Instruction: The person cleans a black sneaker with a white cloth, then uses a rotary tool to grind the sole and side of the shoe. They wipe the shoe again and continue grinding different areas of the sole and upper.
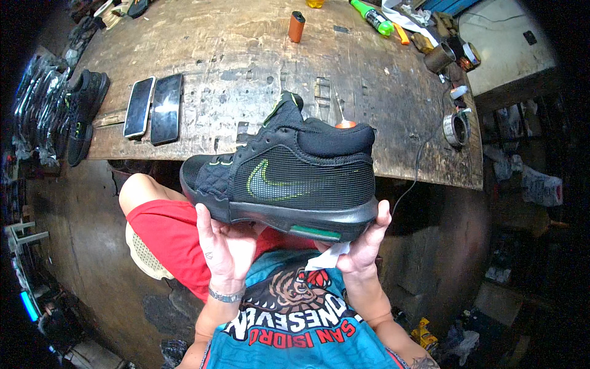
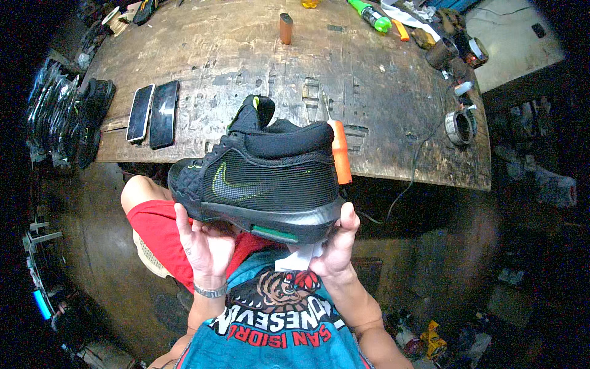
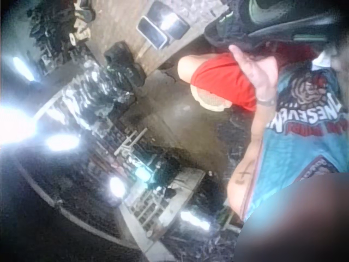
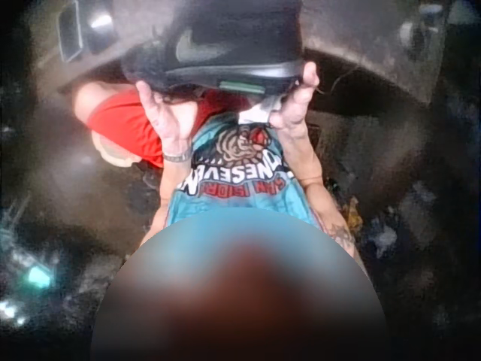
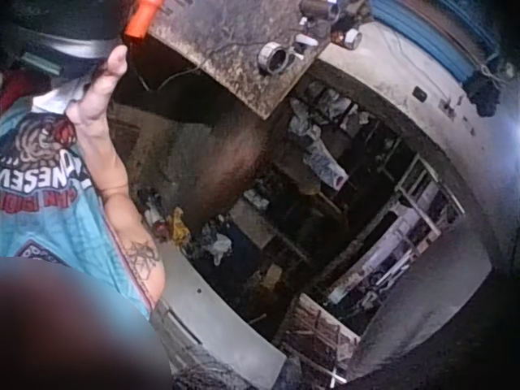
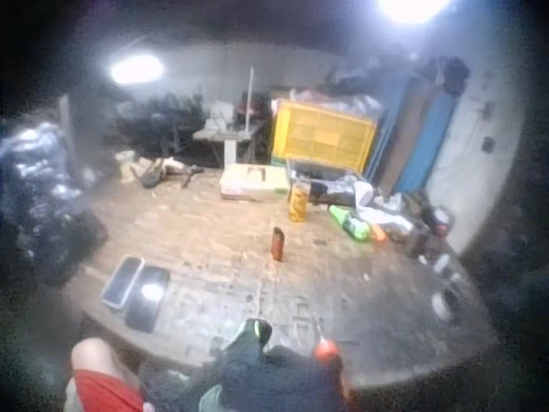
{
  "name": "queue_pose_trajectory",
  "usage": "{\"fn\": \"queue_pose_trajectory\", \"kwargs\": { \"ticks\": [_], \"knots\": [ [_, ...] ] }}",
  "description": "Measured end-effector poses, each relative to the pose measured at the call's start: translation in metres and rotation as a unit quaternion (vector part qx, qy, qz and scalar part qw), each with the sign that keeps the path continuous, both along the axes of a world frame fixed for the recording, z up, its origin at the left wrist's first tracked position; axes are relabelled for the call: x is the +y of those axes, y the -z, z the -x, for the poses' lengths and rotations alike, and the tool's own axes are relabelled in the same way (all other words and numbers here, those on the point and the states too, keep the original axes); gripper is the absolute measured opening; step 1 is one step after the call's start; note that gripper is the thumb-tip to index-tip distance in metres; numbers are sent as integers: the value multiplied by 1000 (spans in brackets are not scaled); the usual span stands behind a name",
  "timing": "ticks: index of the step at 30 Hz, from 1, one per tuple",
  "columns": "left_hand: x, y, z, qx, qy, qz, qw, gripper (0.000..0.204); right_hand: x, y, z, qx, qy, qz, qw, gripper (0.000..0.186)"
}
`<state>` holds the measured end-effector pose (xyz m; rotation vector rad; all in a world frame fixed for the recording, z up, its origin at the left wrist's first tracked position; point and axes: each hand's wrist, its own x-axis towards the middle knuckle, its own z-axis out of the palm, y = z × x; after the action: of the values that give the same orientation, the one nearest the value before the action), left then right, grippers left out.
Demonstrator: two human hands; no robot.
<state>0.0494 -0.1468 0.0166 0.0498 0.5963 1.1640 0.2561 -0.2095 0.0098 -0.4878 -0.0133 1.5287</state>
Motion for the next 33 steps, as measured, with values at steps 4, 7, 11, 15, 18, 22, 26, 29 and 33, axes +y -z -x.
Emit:
{"fn": "queue_pose_trajectory", "kwargs": {
  "ticks": [4,7,11,15,18,22,26,29,33],
  "knots": [
    [0,-2,5,-7,19,-33,999,61,2,2,2,95,-1,-25,995,91],
    [-1,0,7,4,12,-37,999,63,3,2,5,101,4,-5,995,90],
    [-3,2,3,64,-18,-6,998,66,3,2,7,150,-26,-51,987,90],
    [-1,3,4,73,-26,18,997,68,2,1,8,14,-16,47,999,83],
    [-2,4,5,49,-21,-18,998,68,3,2,8,75,-45,-2,996,84],
    [-2,5,7,72,-12,-8,997,69,3,5,7,123,-38,51,990,96],
    [0,5,6,69,23,-47,996,64,5,11,4,118,-82,11,990,96],
    [2,4,6,71,37,-34,996,66,6,14,4,145,-69,53,986,96],
    [1,6,4,85,41,-27,995,65,7,17,3,134,-89,45,986,98]
  ]
}}
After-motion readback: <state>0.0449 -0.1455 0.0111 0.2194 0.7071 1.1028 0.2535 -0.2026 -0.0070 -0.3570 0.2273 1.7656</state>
